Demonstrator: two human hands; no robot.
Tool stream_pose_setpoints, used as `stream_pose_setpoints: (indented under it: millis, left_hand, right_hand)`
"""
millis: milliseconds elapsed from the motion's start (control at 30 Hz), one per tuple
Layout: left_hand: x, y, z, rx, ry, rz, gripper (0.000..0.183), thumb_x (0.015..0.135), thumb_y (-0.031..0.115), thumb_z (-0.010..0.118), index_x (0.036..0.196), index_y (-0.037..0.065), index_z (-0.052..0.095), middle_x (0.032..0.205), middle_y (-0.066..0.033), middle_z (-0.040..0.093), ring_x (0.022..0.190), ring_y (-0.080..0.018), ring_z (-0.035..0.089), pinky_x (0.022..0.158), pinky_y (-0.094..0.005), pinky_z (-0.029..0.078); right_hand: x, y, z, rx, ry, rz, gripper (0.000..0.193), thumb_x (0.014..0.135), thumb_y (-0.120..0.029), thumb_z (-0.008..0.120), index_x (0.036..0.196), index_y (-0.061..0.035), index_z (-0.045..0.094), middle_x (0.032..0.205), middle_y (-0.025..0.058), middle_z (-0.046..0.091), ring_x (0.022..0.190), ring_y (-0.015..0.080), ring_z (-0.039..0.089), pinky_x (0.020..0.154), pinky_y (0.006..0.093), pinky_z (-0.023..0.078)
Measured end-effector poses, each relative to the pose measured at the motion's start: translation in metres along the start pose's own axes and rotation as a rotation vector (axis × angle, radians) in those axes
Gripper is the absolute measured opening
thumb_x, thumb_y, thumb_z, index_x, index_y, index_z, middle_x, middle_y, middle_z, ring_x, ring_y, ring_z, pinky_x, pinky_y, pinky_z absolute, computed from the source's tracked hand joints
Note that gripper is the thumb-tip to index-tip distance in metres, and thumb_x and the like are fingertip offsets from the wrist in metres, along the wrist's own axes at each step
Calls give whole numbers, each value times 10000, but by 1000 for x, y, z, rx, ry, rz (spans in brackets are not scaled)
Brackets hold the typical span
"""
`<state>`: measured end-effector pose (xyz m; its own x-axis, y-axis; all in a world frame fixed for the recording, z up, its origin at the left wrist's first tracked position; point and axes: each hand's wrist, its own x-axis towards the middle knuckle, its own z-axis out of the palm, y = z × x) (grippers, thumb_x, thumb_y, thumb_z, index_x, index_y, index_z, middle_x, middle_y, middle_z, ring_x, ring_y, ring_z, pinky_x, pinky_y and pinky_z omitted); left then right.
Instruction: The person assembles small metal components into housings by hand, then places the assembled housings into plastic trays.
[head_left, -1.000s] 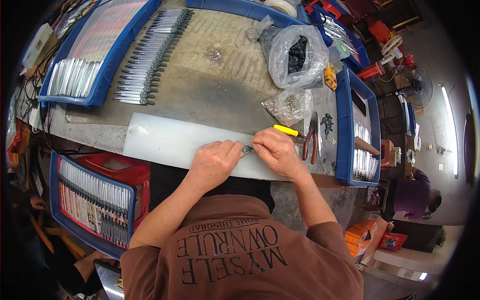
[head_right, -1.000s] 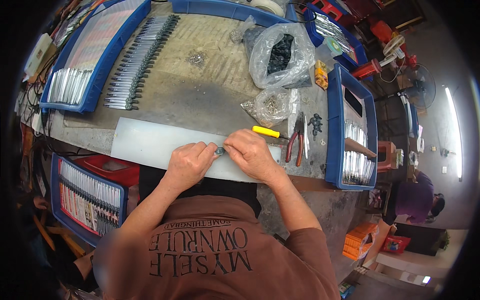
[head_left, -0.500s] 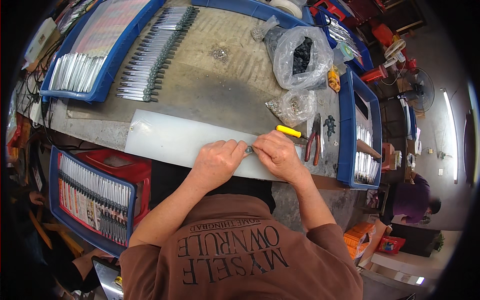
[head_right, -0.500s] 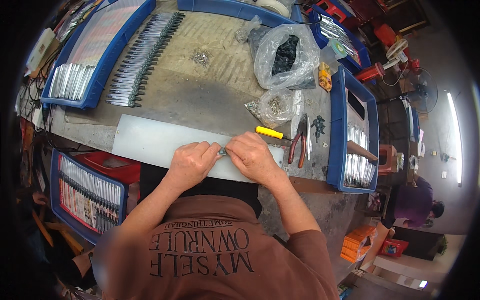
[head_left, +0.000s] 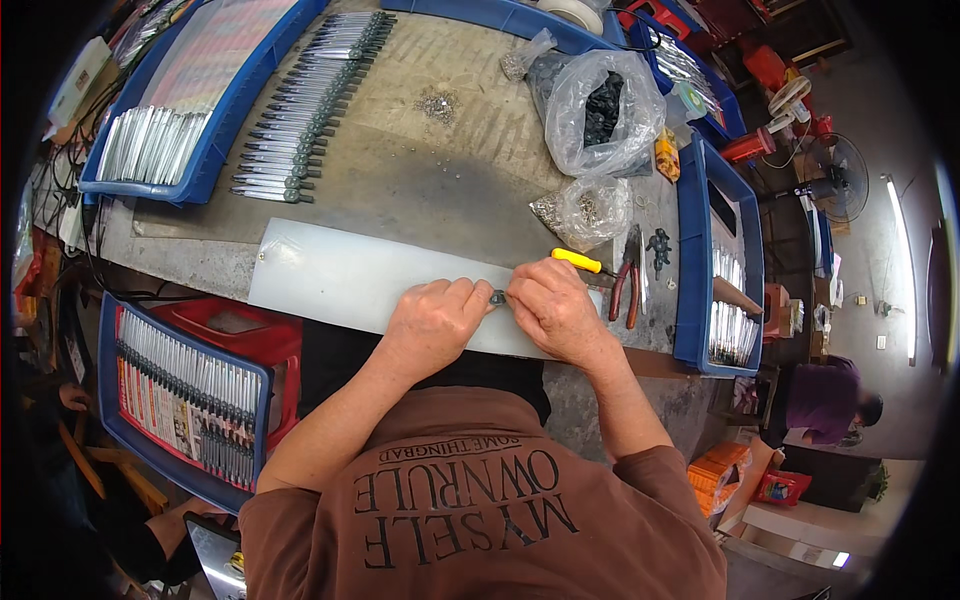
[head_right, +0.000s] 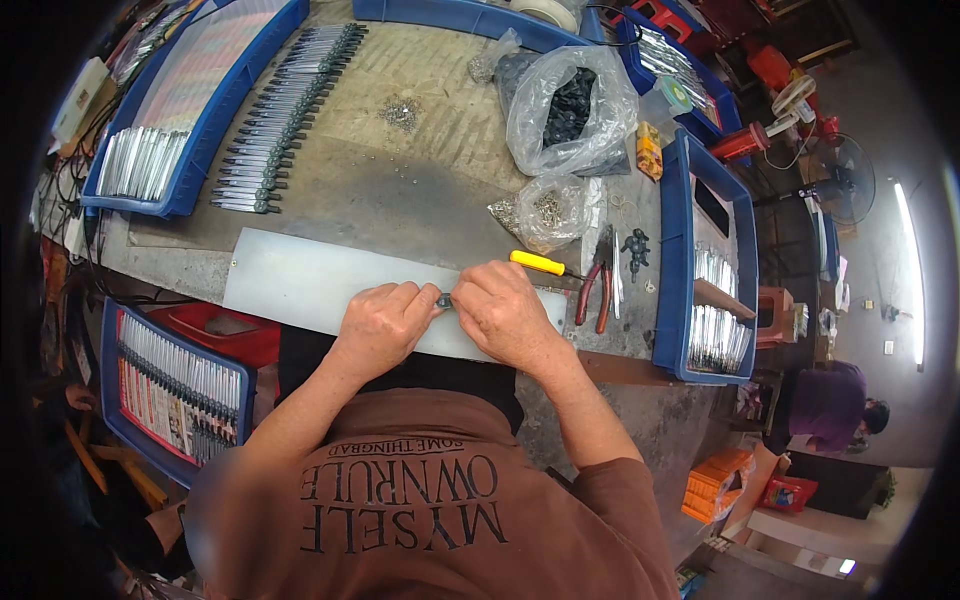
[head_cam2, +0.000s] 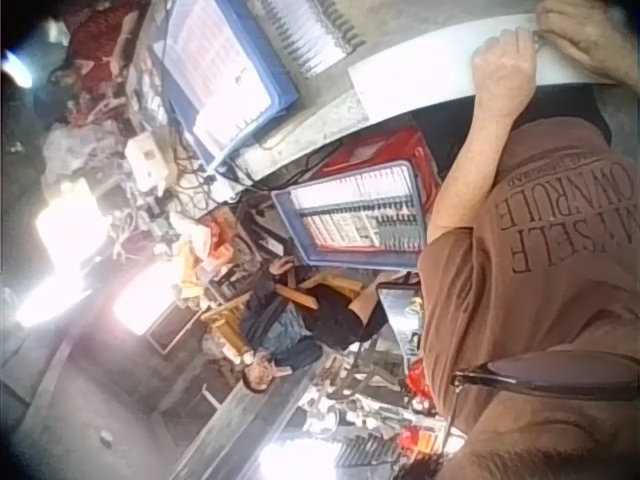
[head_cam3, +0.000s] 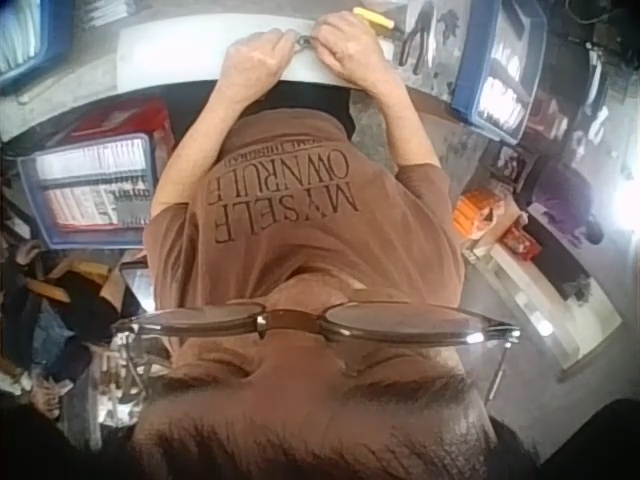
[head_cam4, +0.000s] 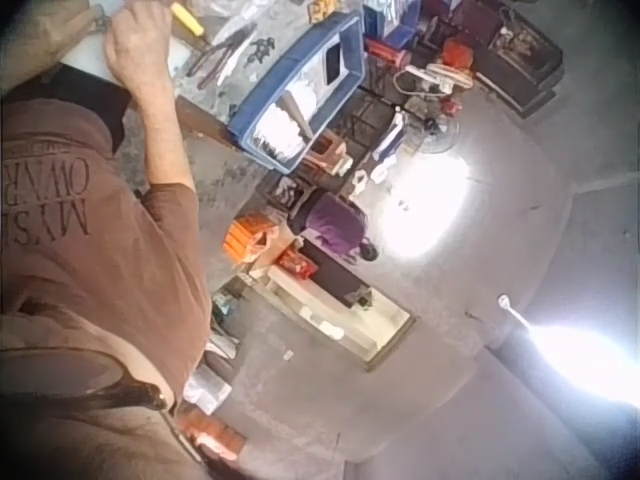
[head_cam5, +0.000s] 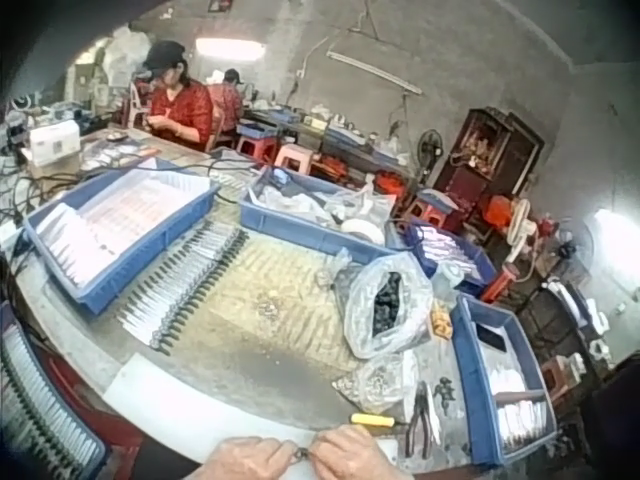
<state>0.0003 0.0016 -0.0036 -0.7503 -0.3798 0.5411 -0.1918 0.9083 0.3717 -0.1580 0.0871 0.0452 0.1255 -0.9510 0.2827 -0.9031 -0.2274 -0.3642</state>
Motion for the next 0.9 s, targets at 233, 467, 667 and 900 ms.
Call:
stream_pose_setpoints:
  millis: [233,467,667,900]
  left_hand:
    - [-1,-1,1,20,-12,13,149,738,180,600,773,68,508,605,-20,441,510,-144,505,442,-274,425]
    - [0,0,0,21,-10,13,150,737,174,598,751,68,493,602,-18,432,513,-140,500,441,-269,421]
    - [-1,0,0,14,-37,4,207,722,180,625,869,52,554,619,-30,460,514,-163,511,447,-288,426]
    - [-3,1,1,38,-27,16,200,724,177,618,862,52,547,616,-30,450,506,-162,500,443,-286,423]
  right_hand:
    - [3,1,-1,-10,-67,15,123,651,-26,609,754,-38,543,838,72,529,786,252,508,693,352,380]
    - [2,0,-3,37,-100,29,109,654,-31,595,747,-41,538,847,63,520,797,247,501,694,350,364]
    - [3,0,-1,63,-112,50,83,680,-37,582,753,-31,542,855,64,520,806,246,501,703,350,360]
    - [7,-3,0,58,-145,117,60,692,-56,582,733,-25,549,806,81,529,790,254,509,695,356,369]
